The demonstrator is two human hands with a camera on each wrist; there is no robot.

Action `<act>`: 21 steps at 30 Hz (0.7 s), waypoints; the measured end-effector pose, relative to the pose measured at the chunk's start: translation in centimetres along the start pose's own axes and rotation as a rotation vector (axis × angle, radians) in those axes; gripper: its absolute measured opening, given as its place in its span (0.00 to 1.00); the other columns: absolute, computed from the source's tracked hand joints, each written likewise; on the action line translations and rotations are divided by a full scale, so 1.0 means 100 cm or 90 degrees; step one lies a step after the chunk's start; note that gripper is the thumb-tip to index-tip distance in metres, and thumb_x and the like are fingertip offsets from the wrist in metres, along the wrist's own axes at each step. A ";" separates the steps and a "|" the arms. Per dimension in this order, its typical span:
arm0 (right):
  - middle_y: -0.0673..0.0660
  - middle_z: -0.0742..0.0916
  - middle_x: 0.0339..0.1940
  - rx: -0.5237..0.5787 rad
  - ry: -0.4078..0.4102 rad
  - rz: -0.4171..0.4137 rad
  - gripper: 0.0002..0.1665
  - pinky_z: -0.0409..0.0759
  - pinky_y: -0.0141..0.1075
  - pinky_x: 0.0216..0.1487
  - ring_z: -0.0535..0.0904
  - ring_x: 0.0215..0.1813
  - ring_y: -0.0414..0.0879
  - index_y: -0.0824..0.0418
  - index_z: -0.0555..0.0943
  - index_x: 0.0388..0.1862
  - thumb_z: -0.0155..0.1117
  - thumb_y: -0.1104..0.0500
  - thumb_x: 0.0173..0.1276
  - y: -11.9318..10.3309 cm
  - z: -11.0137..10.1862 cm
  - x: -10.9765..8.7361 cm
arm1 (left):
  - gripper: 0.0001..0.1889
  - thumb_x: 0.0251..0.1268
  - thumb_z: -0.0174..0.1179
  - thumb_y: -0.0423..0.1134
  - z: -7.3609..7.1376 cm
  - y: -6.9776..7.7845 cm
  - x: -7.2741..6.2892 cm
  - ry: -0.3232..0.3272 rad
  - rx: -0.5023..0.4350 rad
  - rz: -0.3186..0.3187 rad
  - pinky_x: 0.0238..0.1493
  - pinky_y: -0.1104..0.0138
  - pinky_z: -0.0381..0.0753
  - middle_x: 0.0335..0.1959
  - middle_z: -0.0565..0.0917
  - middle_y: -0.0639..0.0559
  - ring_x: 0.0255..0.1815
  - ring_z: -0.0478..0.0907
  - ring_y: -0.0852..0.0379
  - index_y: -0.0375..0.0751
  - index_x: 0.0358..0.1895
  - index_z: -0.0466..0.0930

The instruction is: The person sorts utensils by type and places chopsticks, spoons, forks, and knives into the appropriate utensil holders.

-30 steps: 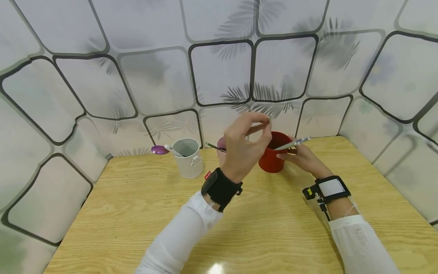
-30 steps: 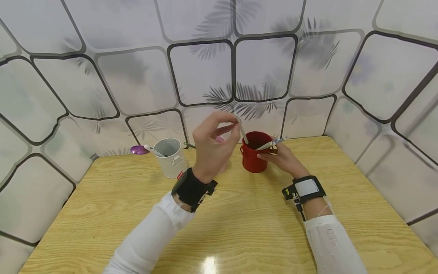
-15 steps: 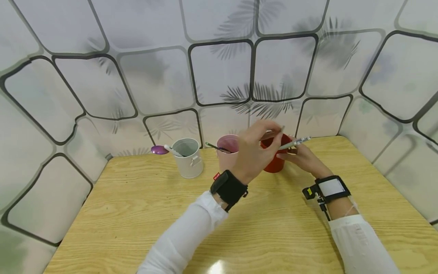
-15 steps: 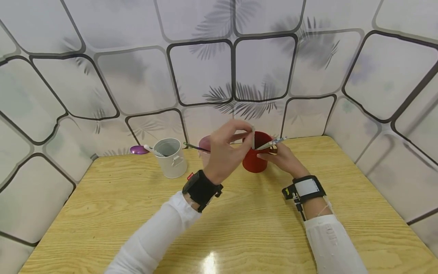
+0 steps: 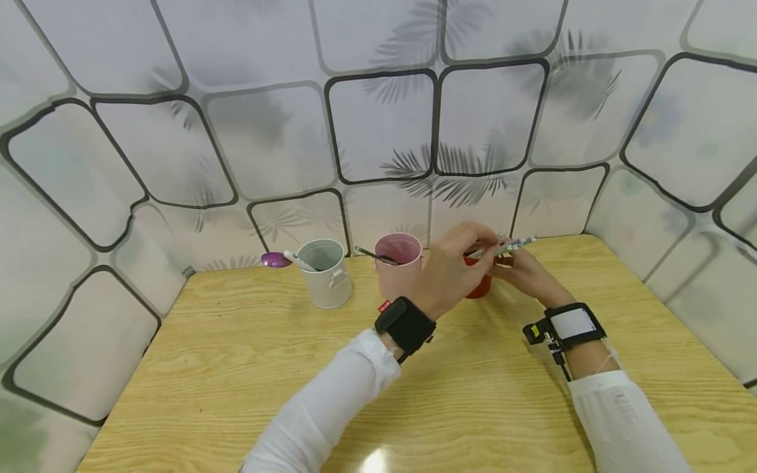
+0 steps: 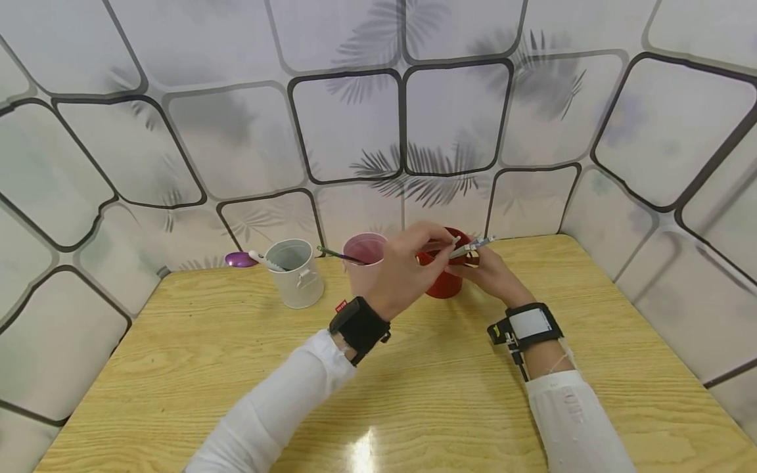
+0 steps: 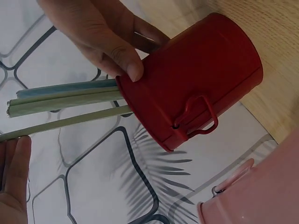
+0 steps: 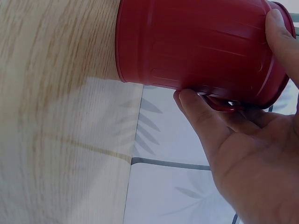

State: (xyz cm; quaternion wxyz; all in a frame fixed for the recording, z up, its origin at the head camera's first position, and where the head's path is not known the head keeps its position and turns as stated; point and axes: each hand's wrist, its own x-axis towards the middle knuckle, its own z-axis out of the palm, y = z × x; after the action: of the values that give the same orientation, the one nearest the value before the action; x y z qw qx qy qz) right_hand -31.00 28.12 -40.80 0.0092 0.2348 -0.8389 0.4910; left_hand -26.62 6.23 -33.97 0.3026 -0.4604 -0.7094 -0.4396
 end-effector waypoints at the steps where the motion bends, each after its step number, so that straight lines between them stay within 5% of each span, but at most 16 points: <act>1: 0.60 0.75 0.71 -0.001 0.000 -0.005 0.31 0.67 0.59 0.72 0.69 0.73 0.55 0.60 0.68 0.75 0.62 0.66 0.76 0.000 0.000 0.000 | 0.05 0.69 0.66 0.28 0.001 0.000 -0.001 -0.006 0.005 -0.002 0.53 0.79 0.77 0.44 0.85 0.44 0.47 0.83 0.55 0.33 0.45 0.82; 7: 0.62 0.76 0.71 -0.015 0.002 -0.013 0.32 0.69 0.59 0.71 0.72 0.69 0.44 0.62 0.67 0.76 0.62 0.67 0.76 0.000 0.000 0.000 | 0.06 0.68 0.66 0.27 0.007 -0.003 -0.004 -0.024 0.024 -0.019 0.52 0.82 0.75 0.45 0.85 0.45 0.47 0.84 0.55 0.34 0.46 0.83; 14: 0.64 0.75 0.70 -0.012 -0.004 0.006 0.31 0.69 0.60 0.71 0.70 0.70 0.58 0.65 0.66 0.75 0.62 0.70 0.75 -0.002 -0.001 0.001 | 0.07 0.66 0.68 0.26 0.014 -0.010 -0.009 -0.040 0.027 -0.042 0.54 0.81 0.75 0.43 0.86 0.43 0.46 0.84 0.52 0.33 0.44 0.84; 21: 0.66 0.75 0.68 -0.021 -0.003 0.016 0.30 0.69 0.62 0.70 0.70 0.70 0.62 0.67 0.66 0.73 0.62 0.69 0.76 -0.001 -0.002 0.000 | 0.08 0.66 0.68 0.25 0.018 -0.016 -0.012 -0.048 0.019 -0.062 0.56 0.79 0.76 0.45 0.86 0.43 0.48 0.84 0.51 0.33 0.46 0.83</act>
State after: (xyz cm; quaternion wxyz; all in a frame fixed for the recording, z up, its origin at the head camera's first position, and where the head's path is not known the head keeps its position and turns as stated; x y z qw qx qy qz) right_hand -31.00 28.19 -40.60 0.0048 0.2249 -0.8499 0.4766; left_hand -27.63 7.06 -36.33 0.2611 -0.4371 -0.7481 -0.4256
